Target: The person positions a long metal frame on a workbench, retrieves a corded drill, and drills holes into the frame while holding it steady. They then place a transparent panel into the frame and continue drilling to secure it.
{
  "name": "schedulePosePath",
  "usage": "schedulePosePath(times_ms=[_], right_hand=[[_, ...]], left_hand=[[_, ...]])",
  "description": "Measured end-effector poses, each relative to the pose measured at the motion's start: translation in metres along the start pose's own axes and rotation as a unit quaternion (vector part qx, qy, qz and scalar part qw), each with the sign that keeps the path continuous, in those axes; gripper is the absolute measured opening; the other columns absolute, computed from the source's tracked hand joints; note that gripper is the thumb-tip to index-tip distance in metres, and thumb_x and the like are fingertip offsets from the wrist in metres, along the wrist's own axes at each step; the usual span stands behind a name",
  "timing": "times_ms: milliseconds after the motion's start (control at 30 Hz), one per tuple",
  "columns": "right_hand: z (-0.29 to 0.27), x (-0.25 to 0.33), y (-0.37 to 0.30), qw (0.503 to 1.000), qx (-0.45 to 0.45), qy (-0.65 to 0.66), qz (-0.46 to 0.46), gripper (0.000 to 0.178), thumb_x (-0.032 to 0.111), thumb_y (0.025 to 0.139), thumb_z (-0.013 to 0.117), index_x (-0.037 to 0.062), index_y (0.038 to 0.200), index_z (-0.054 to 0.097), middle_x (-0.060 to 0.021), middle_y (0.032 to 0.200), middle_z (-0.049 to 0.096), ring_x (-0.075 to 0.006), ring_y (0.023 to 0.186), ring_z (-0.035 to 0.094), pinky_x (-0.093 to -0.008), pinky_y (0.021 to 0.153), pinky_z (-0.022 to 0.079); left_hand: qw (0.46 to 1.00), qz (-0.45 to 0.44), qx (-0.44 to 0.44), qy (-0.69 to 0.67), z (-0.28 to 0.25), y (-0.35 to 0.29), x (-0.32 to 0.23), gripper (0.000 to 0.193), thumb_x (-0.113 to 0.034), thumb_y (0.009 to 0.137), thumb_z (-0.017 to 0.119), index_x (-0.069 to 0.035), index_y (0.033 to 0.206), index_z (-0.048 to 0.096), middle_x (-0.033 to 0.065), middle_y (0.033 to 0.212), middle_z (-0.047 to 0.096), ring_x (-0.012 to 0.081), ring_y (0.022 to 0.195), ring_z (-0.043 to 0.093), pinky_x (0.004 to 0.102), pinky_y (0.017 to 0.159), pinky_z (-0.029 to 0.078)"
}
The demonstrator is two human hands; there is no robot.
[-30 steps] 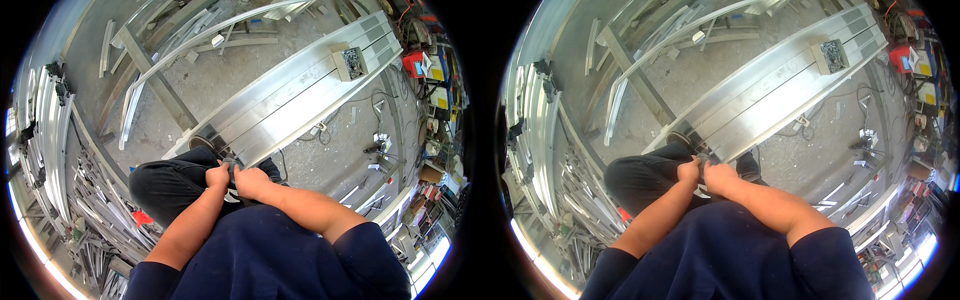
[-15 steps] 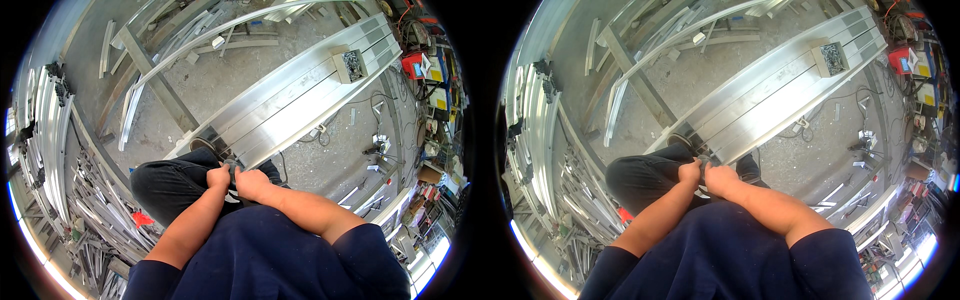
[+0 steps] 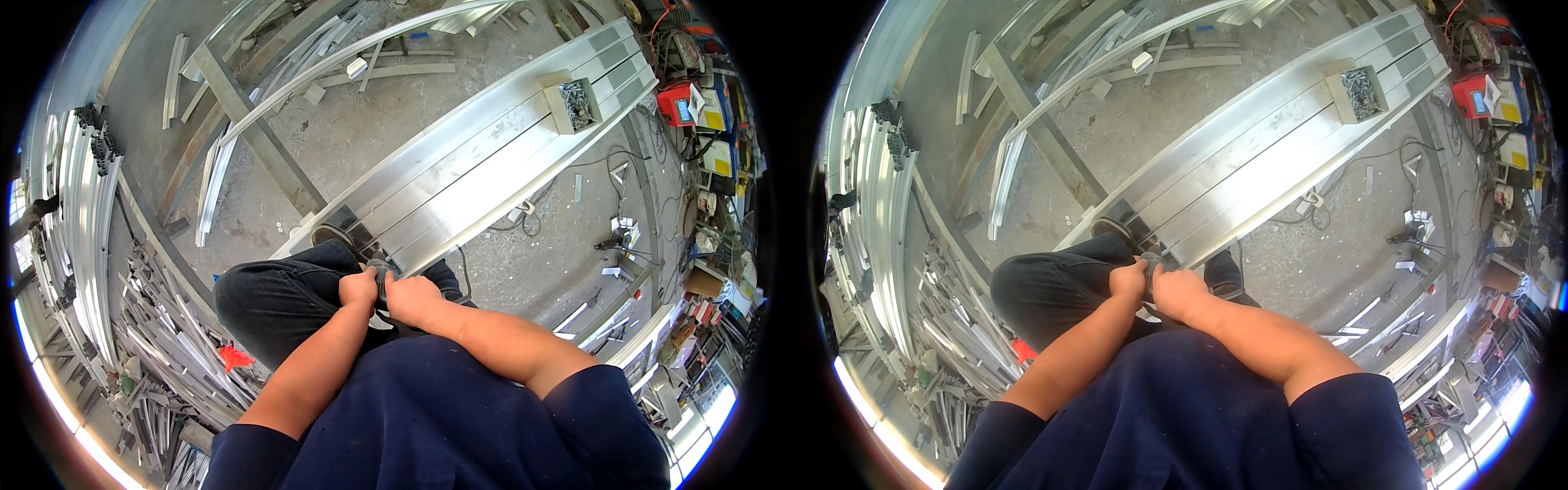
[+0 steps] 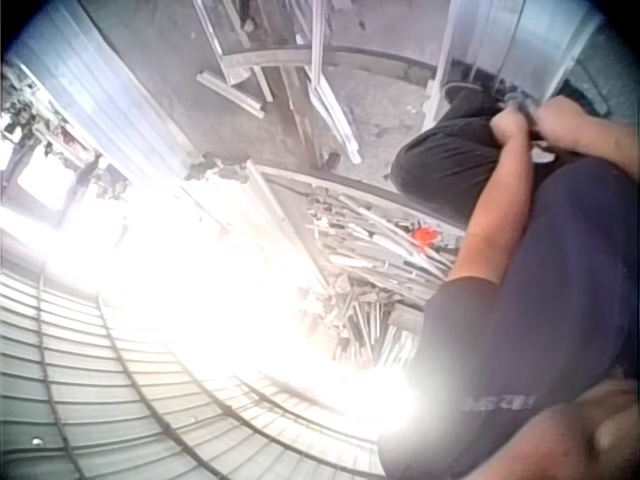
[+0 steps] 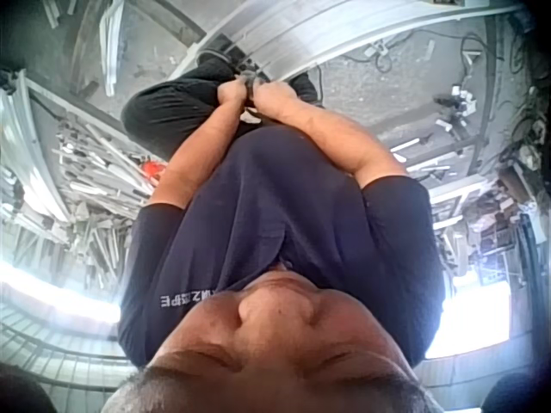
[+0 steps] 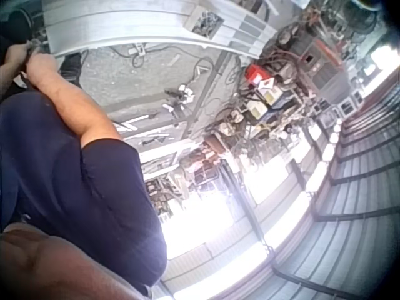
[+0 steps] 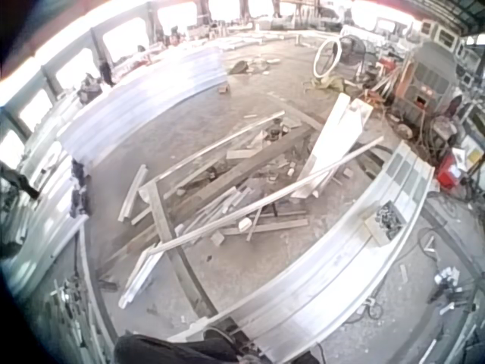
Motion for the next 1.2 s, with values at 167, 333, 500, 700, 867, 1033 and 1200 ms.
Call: schedulePosePath(times_ms=[167,333,500,700,867,1033,1200], right_hand=[[0.003,-0.002,0.001,1.000,-0.009,0.000,-0.001,0.057,0.017,0.082,0.054,-0.0149,0.128,0.046,-0.0214,0.083,0.070,-0.0345,0.077,0.070,-0.0432,0.068,0.056],[0.003,-0.002,-0.001,1.000,-0.022,-0.006,0.002,0.048,0.015,0.085,0.048,-0.0090,0.127,0.049,-0.0178,0.078,0.070,-0.0342,0.071,0.070,-0.0443,0.065,0.055],[0.006,-0.005,0.000,0.999,-0.035,-0.008,-0.005,0.048,0.016,0.086,0.048,-0.0084,0.127,0.049,-0.0180,0.078,0.070,-0.0337,0.070,0.070,-0.0442,0.063,0.055],[0.008,-0.006,0.000,0.999,-0.048,-0.008,-0.008,0.049,0.016,0.085,0.048,-0.0084,0.128,0.049,-0.0179,0.076,0.070,-0.0337,0.068,0.069,-0.0442,0.062,0.055],[0.009,-0.005,0.001,0.998,-0.053,-0.011,-0.014,0.048,0.016,0.085,0.048,-0.0087,0.126,0.050,-0.0176,0.076,0.070,-0.0335,0.067,0.069,-0.0439,0.062,0.055],[0.008,-0.005,0.000,0.998,-0.052,-0.019,-0.019,0.049,0.016,0.084,0.050,-0.0088,0.126,0.050,-0.0174,0.075,0.070,-0.0331,0.067,0.069,-0.0440,0.062,0.055],[0.009,-0.006,-0.002,0.998,-0.047,-0.023,-0.022,0.052,0.017,0.083,0.052,-0.0093,0.128,0.048,-0.0174,0.075,0.070,-0.0324,0.068,0.070,-0.0433,0.063,0.055]], left_hand=[[1.000,0.005,-0.002,0.016,-0.002,-0.005,-0.005,0.030,-0.030,0.076,0.070,-0.004,0.093,0.073,0.0194,0.090,0.071,0.0331,0.081,0.069,0.0406,0.074,0.050],[1.000,0.011,0.000,0.020,-0.001,-0.005,-0.004,0.032,-0.030,0.076,0.070,-0.003,0.092,0.072,0.0200,0.090,0.071,0.0334,0.081,0.069,0.0408,0.074,0.050],[1.000,0.010,-0.003,0.022,-0.001,-0.006,-0.005,0.034,-0.031,0.076,0.070,0.000,0.091,0.072,0.0209,0.092,0.071,0.0339,0.084,0.069,0.0403,0.076,0.050],[1.000,0.010,-0.009,0.018,0.001,0.000,0.001,0.036,-0.031,0.076,0.071,0.000,0.094,0.072,0.0213,0.093,0.071,0.0338,0.087,0.069,0.0399,0.077,0.051],[1.000,0.006,-0.001,0.006,0.001,-0.001,0.002,0.038,-0.032,0.076,0.072,0.001,0.094,0.072,0.0209,0.094,0.071,0.0334,0.086,0.070,0.0400,0.077,0.051],[1.000,-0.014,-0.008,0.011,-0.001,-0.005,0.002,0.041,-0.033,0.076,0.073,0.005,0.092,0.071,0.0217,0.093,0.071,0.0335,0.085,0.069,0.0402,0.076,0.050],[0.999,-0.013,-0.020,0.035,-0.005,-0.017,-0.006,0.043,-0.032,0.076,0.073,0.009,0.089,0.069,0.0235,0.091,0.070,0.0332,0.083,0.069,0.0401,0.075,0.050]])
Point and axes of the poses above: each hand's wrist, its own y-axis towards the middle knuckle, its own z-axis out of the palm, x = y × z, the point moved 6 cm from there along y, towards the middle knuckle
